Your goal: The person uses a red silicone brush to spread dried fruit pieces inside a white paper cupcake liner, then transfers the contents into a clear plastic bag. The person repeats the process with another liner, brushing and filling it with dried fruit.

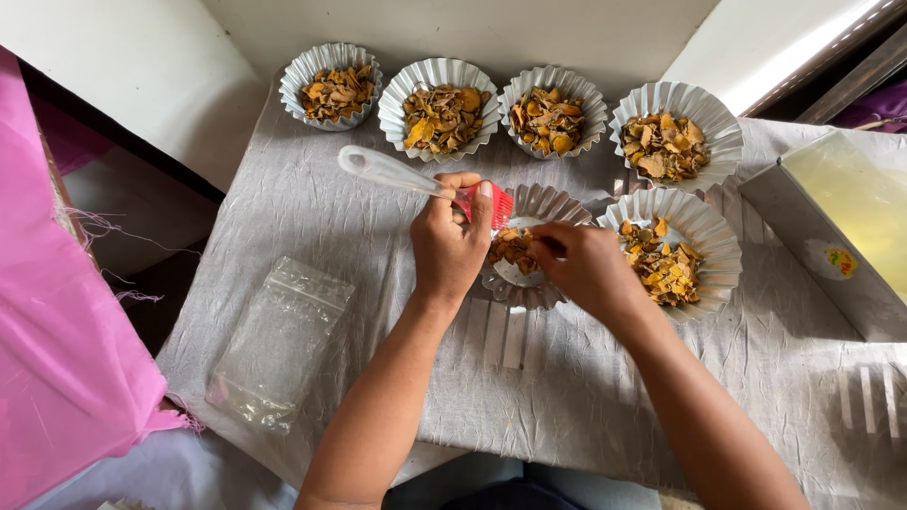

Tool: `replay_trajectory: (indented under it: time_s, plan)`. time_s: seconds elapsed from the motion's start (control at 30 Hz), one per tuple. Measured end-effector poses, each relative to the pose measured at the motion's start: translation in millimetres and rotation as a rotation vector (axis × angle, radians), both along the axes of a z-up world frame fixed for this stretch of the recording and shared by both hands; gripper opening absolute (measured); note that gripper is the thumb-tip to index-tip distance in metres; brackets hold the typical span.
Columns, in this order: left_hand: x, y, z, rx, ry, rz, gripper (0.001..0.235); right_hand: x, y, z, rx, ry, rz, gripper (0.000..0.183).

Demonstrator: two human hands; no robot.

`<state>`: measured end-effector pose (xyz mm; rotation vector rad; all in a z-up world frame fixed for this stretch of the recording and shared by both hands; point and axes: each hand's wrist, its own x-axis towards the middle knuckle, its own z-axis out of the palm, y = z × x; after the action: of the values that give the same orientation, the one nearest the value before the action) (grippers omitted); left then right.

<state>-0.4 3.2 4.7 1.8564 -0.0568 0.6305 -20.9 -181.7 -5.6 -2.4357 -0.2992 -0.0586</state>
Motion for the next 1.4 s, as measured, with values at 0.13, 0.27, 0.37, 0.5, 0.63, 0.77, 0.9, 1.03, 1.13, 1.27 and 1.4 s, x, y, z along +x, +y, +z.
replay_trajectory:
  time_s: [0.13, 0.27, 0.37, 0.5, 0.63, 0.77, 0.9, 1.03, 1.13, 1.27, 1.4]
  plan:
    - [-4, -7, -10, -0.152, -0.131, -0.091, 0.016, -7, -7, 33, 0.372, 0.223, -0.146, 0.027]
    - [-6, -17, -23, -0.121, -0.225, -0.193, 0.017, -2, -14, 23, 1.101, 0.367, -0.259, 0.025]
    - [0, -13, -33, -0.075, -0.258, -0.201, 0.016, -10, -18, 42, 1.243, 0.374, -0.277, 0.022]
    - [-3, -4, -7, -0.142, -0.193, -0.178, 0.018, -34, -44, 79, 0.938, 0.278, -0.301, 0.03]
    - [-7, -1, 4, -0.01, -0.155, -0.239, 0.026, -45, -85, 89, 0.184, 0.165, -0.17, 0.038]
    - [-4, -3, 2, 0.062, -0.129, -0.17, 0.022, -50, -75, 90, -0.184, 0.047, -0.189, 0.043]
    - [-1, -5, -8, 0.014, -0.027, -0.078, 0.017, -39, -33, 79, -0.035, -0.024, -0.014, 0.042]
    - [0, -4, -4, 0.023, 0.017, -0.089, 0.017, -12, 2, 68, -0.239, 0.156, 0.178, 0.046]
    - [0, -4, -4, 0.02, 0.064, -0.083, 0.018, 6, 13, 38, -0.455, 0.223, 0.224, 0.061]
    - [1, -4, -6, 0.016, 0.076, -0.063, 0.017, 15, 18, -4, -0.453, 0.09, 0.257, 0.036]
    - [2, -3, -6, 0.0, 0.057, -0.053, 0.017, 16, 8, -30, -0.367, -0.098, 0.247, 0.019]
